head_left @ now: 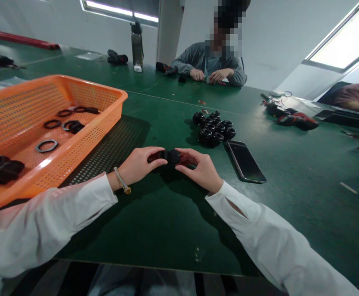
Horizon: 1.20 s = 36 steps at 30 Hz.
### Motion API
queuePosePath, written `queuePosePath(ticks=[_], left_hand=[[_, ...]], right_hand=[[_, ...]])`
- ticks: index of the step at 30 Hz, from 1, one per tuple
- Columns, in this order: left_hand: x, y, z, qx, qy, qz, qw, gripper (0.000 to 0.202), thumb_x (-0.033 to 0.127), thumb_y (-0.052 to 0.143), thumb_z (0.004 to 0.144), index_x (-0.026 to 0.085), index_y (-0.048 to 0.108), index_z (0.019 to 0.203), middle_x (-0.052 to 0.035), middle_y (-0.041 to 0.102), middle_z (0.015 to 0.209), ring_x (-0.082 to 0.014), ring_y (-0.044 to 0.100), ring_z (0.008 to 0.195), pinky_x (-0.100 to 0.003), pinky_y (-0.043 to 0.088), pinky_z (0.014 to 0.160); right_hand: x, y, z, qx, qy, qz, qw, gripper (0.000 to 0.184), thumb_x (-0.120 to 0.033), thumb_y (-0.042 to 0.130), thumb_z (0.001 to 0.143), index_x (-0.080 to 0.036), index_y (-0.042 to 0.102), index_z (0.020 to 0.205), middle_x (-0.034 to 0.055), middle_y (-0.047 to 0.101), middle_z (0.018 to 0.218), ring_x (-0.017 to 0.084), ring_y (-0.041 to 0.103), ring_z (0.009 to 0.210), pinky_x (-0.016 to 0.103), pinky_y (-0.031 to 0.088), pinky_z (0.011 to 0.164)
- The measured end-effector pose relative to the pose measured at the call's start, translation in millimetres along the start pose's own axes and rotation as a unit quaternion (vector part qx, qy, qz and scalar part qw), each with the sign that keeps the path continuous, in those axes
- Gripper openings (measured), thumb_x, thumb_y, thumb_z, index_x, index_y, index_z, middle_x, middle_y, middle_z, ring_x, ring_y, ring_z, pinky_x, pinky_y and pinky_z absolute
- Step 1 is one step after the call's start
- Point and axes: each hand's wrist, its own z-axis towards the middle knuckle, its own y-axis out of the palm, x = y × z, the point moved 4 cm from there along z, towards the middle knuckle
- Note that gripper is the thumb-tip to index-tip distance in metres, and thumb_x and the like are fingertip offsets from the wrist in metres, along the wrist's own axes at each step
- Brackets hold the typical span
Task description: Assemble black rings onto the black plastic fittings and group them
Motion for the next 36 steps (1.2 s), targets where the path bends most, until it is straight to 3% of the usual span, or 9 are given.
queuePosePath(ticks=[11, 15, 18, 36], left_hand=[[-0.1, 0.5, 0.6, -0.017, 0.001, 0.005, 1.0, 0.04, 0.043, 0.053, 0.083, 0.013, 0.065, 0.106, -0.0075, 0.072, 0.094, -0.0196, 0.066, 0.079, -0.028, 0.052, 0.07], [0.2, 0.4, 1.1, -0.025, -0.002, 0.003, 1.0, 0.039, 0.042, 0.053, 0.083, 0.013, 0.065, 0.106, -0.0077, 0.072, 0.094, -0.0198, 0.066, 0.079, -0.029, 0.052, 0.071], [0.5, 0.3, 1.2, -0.03, -0.002, 0.002, 1.0, 0.038, 0.041, 0.053, 0.083, 0.013, 0.065, 0.106, -0.0077, 0.072, 0.095, -0.0202, 0.066, 0.081, -0.029, 0.052, 0.072], [1.8, 0.2, 0.6, -0.034, 0.008, 0.019, 0.999, 0.038, 0.042, 0.053, 0.083, 0.013, 0.065, 0.105, -0.0078, 0.071, 0.097, -0.0204, 0.066, 0.083, -0.029, 0.051, 0.074]], right_hand=[[-5.2, -3.4, 0.0, 0.03, -0.054, -0.058, 0.996, 0.033, -0.019, 0.067, 0.07, -0.022, 0.069, 0.102, 0.0044, 0.068, 0.095, 0.015, 0.065, 0.08, 0.028, 0.057, 0.068], [-4.6, -2.8, -1.1, 0.047, -0.056, -0.028, 0.997, 0.041, -0.016, 0.068, 0.068, -0.022, 0.065, 0.108, 0.0024, 0.069, 0.089, 0.015, 0.066, 0.079, 0.031, 0.057, 0.075], [-3.8, -2.2, -1.8, 0.043, -0.056, -0.015, 0.997, 0.033, -0.016, 0.069, 0.068, -0.02, 0.068, 0.1, 0.0031, 0.071, 0.088, 0.015, 0.067, 0.076, 0.032, 0.057, 0.078], [-1.6, -3.3, -2.3, 0.038, -0.047, -0.035, 0.998, 0.031, -0.025, 0.07, 0.07, -0.019, 0.07, 0.101, 0.005, 0.073, 0.088, 0.017, 0.068, 0.075, 0.033, 0.058, 0.074]])
